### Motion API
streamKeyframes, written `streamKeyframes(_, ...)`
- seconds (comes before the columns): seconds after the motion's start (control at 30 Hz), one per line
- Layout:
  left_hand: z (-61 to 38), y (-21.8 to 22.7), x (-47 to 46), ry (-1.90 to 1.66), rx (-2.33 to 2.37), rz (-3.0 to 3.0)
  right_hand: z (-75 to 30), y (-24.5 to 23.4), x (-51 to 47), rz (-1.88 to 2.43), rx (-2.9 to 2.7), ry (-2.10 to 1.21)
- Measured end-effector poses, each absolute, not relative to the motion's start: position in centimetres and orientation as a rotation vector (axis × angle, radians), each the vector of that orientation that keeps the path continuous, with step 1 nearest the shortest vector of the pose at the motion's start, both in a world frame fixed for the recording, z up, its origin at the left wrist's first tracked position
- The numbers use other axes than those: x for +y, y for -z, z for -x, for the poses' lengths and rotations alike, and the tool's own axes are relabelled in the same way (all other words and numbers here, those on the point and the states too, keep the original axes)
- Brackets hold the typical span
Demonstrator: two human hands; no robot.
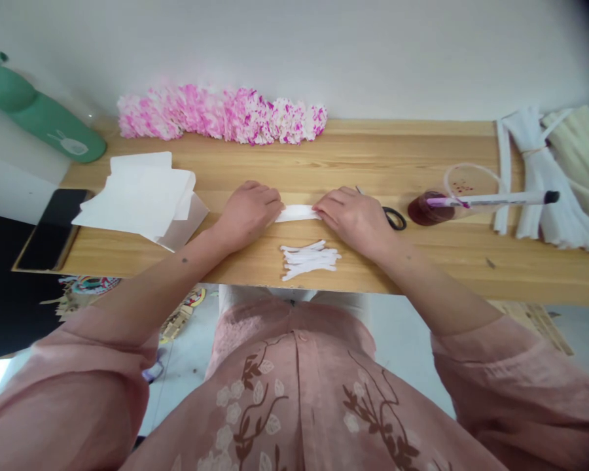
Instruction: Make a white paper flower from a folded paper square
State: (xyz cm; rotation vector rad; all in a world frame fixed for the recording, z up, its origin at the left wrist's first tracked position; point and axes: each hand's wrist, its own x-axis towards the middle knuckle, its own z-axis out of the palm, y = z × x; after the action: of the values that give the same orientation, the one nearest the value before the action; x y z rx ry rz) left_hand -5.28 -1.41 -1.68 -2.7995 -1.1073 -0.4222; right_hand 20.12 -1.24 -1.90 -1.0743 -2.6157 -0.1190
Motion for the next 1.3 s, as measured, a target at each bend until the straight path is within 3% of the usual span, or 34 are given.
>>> streamKeyframes(1.3,6.7,1.8,-0.8,0.606,-1.121,2.928,-21.3,1.8,-0.4,0.987,-2.576,-0.181)
